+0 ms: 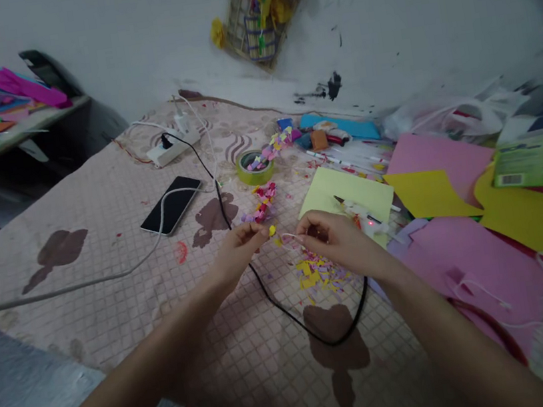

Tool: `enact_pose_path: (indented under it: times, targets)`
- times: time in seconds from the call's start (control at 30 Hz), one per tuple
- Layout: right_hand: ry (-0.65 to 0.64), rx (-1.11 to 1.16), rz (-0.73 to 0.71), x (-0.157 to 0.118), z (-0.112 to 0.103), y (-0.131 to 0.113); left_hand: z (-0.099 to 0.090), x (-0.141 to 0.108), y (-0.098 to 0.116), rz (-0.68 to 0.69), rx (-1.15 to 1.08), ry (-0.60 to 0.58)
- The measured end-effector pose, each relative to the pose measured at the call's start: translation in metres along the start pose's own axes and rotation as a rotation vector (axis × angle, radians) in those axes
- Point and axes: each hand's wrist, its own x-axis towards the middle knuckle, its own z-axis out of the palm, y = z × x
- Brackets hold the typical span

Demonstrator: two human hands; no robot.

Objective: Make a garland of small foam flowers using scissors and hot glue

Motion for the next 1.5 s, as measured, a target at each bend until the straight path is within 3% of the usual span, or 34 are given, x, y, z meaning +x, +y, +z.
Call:
enact_pose_path:
  times: [0.3,0.5,0.87,1.1,1.5]
  targets:
    - [-0.032,0.339,0.075,0.006,0.008,0.006,0.012,0.002,0.002,0.029,-0.061,-0.055]
    - [0.061,0.483,0.134,0.007,0.014,0.009,0.017,0.001,-0.004,-0.005,-0.090,-0.073]
    - [0.125,0.409,0.066,0.009,0.014,0.005,0.023,0.000,-0.003,-0.084,-0.178,-0.067]
    - [0.116,0.438,0.040,0.011,0.014,0.006,0.028,-0.001,-0.004,-0.013,-0.168,-0.095]
    - [0.221,0.140,0.066,0.009,0.014,0.003,0.029,-0.006,-0.002,-0.051,-0.220,-0.136]
